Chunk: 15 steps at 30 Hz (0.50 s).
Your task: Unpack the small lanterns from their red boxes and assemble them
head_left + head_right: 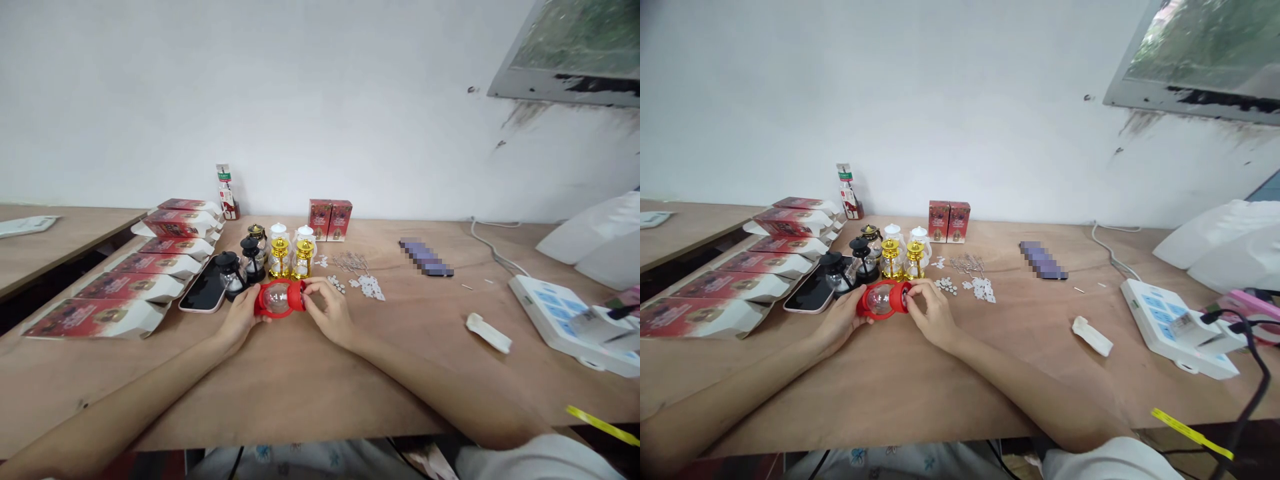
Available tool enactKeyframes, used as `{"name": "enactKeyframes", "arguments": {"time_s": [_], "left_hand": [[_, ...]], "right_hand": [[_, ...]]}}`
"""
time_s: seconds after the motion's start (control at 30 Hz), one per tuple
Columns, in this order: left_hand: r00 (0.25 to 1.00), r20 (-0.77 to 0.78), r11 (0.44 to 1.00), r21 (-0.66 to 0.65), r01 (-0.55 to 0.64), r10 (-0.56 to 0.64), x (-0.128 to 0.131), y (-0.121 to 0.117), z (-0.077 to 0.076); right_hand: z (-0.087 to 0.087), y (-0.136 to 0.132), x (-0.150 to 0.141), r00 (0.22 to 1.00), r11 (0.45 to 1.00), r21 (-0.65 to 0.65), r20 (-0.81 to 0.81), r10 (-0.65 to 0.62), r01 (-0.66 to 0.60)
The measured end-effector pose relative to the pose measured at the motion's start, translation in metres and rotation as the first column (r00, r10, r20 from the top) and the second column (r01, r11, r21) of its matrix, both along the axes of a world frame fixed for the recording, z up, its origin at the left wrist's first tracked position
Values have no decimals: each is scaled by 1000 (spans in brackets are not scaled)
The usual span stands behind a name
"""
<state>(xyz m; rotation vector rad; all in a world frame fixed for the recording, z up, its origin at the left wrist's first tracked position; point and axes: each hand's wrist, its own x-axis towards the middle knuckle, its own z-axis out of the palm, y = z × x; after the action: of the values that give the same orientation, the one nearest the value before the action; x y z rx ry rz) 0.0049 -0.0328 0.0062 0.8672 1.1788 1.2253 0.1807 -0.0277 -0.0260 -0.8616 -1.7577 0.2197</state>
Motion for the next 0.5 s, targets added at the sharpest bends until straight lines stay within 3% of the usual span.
{"name": "enactKeyframes", "arguments": {"time_s": [0.5], "left_hand": [[999, 28, 999, -39, -34, 35, 2, -2, 5]], "right_hand": [[0, 2, 1, 1000, 997, -80, 7, -1, 1]]}}
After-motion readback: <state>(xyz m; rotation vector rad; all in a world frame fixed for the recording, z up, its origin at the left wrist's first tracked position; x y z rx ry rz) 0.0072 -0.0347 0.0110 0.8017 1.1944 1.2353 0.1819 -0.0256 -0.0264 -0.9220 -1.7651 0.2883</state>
